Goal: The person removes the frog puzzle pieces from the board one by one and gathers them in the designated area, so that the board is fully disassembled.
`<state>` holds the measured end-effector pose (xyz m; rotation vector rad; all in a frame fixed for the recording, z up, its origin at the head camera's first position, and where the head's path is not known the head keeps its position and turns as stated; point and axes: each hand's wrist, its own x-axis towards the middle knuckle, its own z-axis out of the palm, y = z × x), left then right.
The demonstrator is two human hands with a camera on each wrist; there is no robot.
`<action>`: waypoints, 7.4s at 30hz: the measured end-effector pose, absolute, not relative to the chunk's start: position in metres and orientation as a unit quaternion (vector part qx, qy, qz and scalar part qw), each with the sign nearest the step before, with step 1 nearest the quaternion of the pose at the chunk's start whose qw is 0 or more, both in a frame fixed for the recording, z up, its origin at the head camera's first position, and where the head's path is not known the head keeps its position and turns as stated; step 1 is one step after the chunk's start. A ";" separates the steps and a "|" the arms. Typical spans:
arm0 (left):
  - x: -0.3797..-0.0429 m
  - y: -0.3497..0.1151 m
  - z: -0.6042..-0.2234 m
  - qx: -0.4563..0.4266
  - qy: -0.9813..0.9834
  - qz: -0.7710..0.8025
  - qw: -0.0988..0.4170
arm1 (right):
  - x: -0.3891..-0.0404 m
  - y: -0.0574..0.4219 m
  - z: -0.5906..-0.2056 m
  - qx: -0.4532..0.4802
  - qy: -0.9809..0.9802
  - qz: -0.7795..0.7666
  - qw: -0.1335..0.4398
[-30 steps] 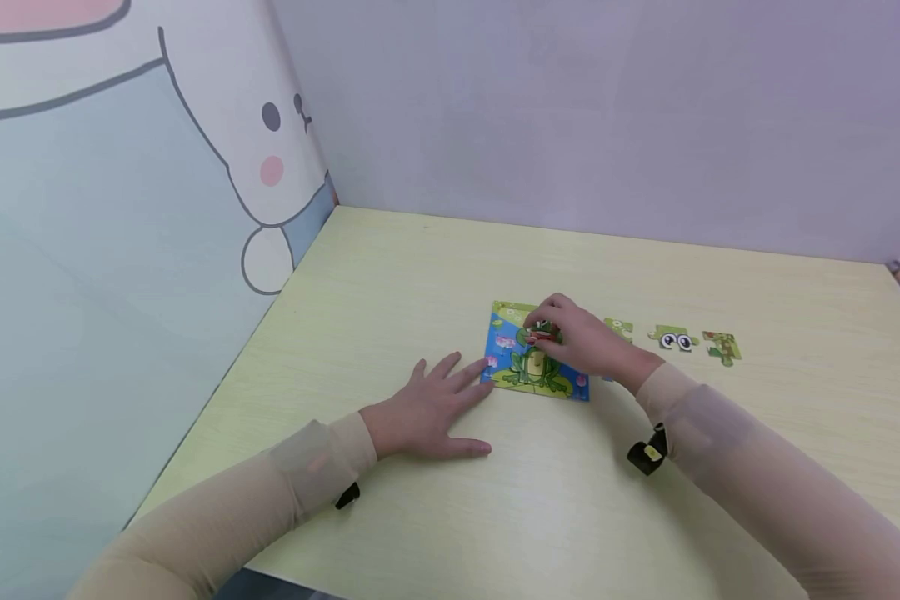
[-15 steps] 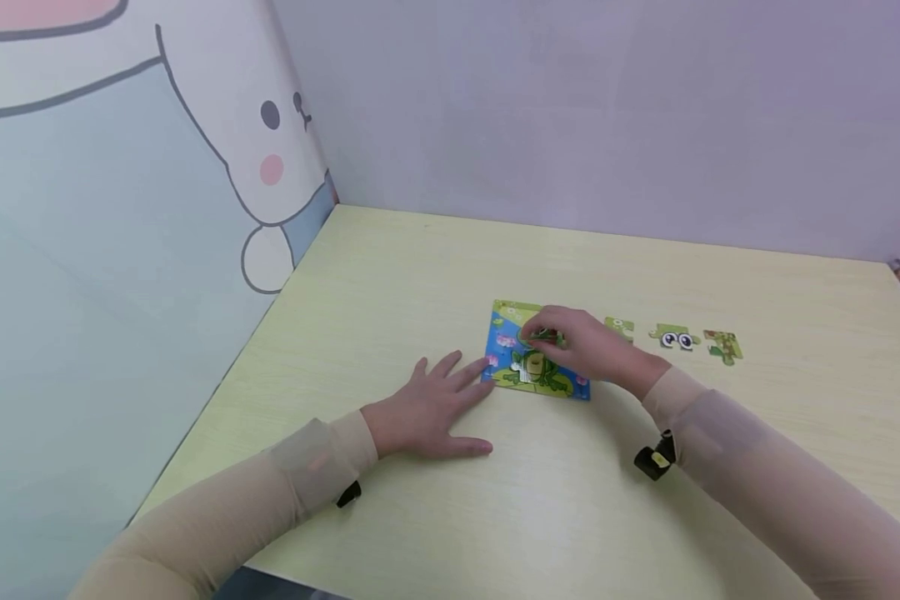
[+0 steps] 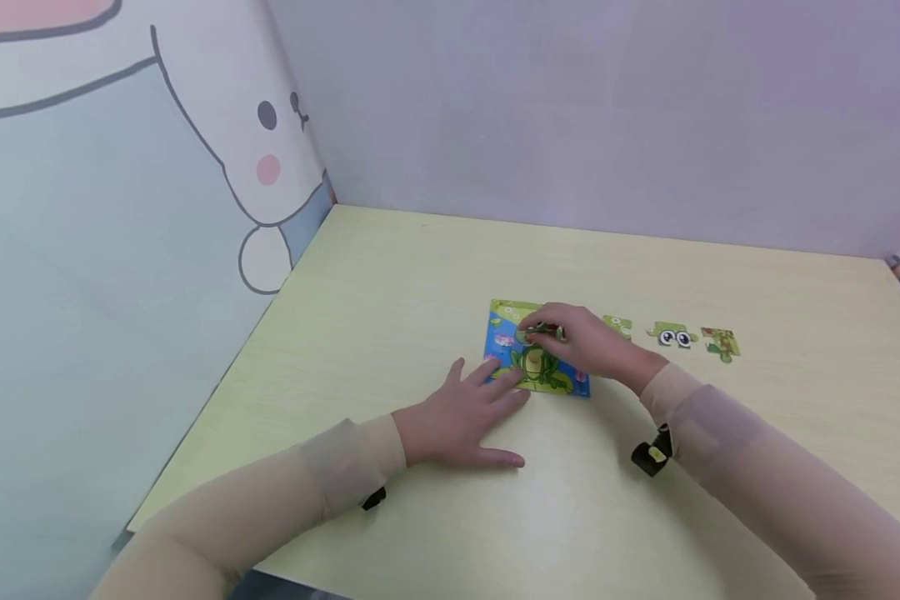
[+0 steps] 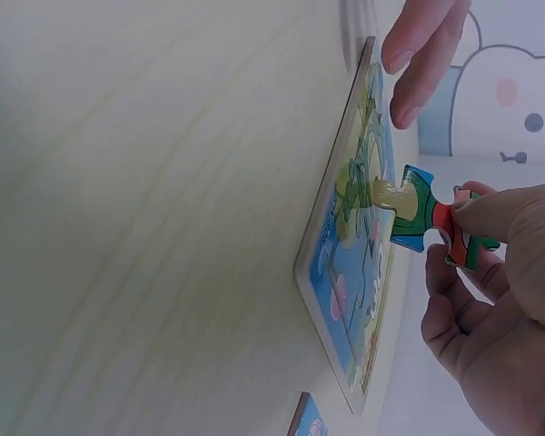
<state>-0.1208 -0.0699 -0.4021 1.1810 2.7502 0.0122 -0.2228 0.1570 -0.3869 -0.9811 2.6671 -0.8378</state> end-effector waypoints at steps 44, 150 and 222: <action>-0.127 -0.065 -0.403 0.385 0.917 -0.013 0.104 | -0.194 0.319 -0.385 -0.168 0.948 -0.238 0.126; -0.128 -0.055 -0.402 0.417 0.902 0.005 0.114 | -0.219 0.195 -0.396 -0.288 0.922 -0.240 0.093; -0.127 -0.053 -0.394 0.413 0.903 -0.005 0.115 | -0.197 0.374 -0.374 -0.157 0.971 -0.119 0.137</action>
